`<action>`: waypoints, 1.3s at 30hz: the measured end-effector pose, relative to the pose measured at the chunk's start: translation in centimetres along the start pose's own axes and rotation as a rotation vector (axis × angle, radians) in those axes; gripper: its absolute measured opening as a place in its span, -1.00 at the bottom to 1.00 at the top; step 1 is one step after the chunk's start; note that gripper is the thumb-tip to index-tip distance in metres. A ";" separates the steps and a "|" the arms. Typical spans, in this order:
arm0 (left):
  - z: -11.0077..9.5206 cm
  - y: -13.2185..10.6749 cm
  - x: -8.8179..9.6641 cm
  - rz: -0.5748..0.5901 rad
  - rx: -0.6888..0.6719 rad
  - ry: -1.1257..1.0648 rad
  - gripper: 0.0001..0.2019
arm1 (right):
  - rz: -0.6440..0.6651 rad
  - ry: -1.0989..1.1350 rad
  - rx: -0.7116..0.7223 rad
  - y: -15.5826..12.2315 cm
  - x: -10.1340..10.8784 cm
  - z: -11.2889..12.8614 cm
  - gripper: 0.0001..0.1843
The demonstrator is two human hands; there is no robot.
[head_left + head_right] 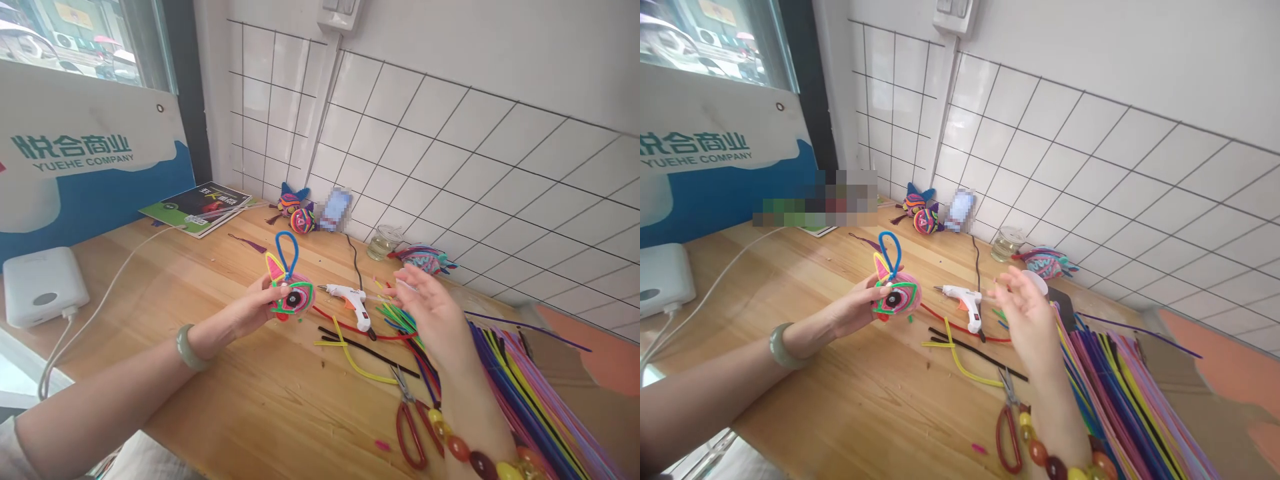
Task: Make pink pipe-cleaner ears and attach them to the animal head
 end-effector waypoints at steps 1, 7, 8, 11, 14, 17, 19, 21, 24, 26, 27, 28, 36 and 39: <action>-0.1 0.0 0.2 -0.025 -0.014 0.015 -0.67 | -0.084 0.003 0.028 0.3 1.5 0.2 -0.52; -0.1 0.4 0.3 -0.054 -0.037 0.119 -0.61 | -0.446 -0.146 0.115 1.0 6.9 0.0 -0.69; -0.1 0.5 0.2 -0.058 -0.040 0.126 -0.61 | -0.471 -0.199 0.119 1.0 7.2 -0.1 -0.68; -0.3 0.5 0.2 -0.073 -0.038 0.141 -0.60 | -0.541 -0.393 0.147 1.1 7.8 -0.2 -0.63; -0.4 0.4 0.4 -0.103 -0.038 0.145 -0.60 | -0.536 -0.552 0.141 1.3 8.5 -0.5 -0.54; -0.6 0.5 0.8 -0.154 -0.048 0.140 -0.60 | -0.397 -0.629 0.069 2.1 9.2 -1.9 -0.50; -0.7 0.5 1.0 -0.182 -0.053 0.131 -0.60 | -0.305 -0.741 0.022 2.7 9.7 -3.2 -0.53; -0.8 0.6 1.2 -0.202 -0.058 0.119 -0.62 | -0.254 -0.819 0.012 3.2 10.1 -4.3 -0.56; -0.9 0.6 1.5 -0.240 -0.066 0.110 -0.62 | -0.241 -0.901 0.025 3.7 10.9 -5.6 -0.62; -1.0 0.6 1.6 -0.263 -0.071 0.112 -0.62 | -0.240 -0.979 0.018 3.7 11.5 -6.3 -0.66; -1.1 0.6 1.7 -0.271 -0.074 0.112 -0.61 | -0.230 -1.037 -0.003 3.7 11.8 -6.8 -0.69; -1.1 0.6 1.7 -0.277 -0.078 0.112 -0.61 | -0.210 -1.100 -0.036 3.6 12.1 -7.3 -0.71; -1.5 0.8 2.1 -0.297 -0.115 0.121 -0.63 | -0.118 -1.266 -0.170 3.3 12.9 -10.6 -0.78; -1.7 0.8 2.0 -0.284 -0.125 0.121 -0.63 | -0.109 -1.264 -0.188 3.4 12.8 -11.3 -0.76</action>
Point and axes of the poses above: each hand's wrist, its own y-axis towards the middle knuckle, its own x-axis out of the back of the hand, z = x × y, the point moved 5 cm from there along y, towards the middle knuckle
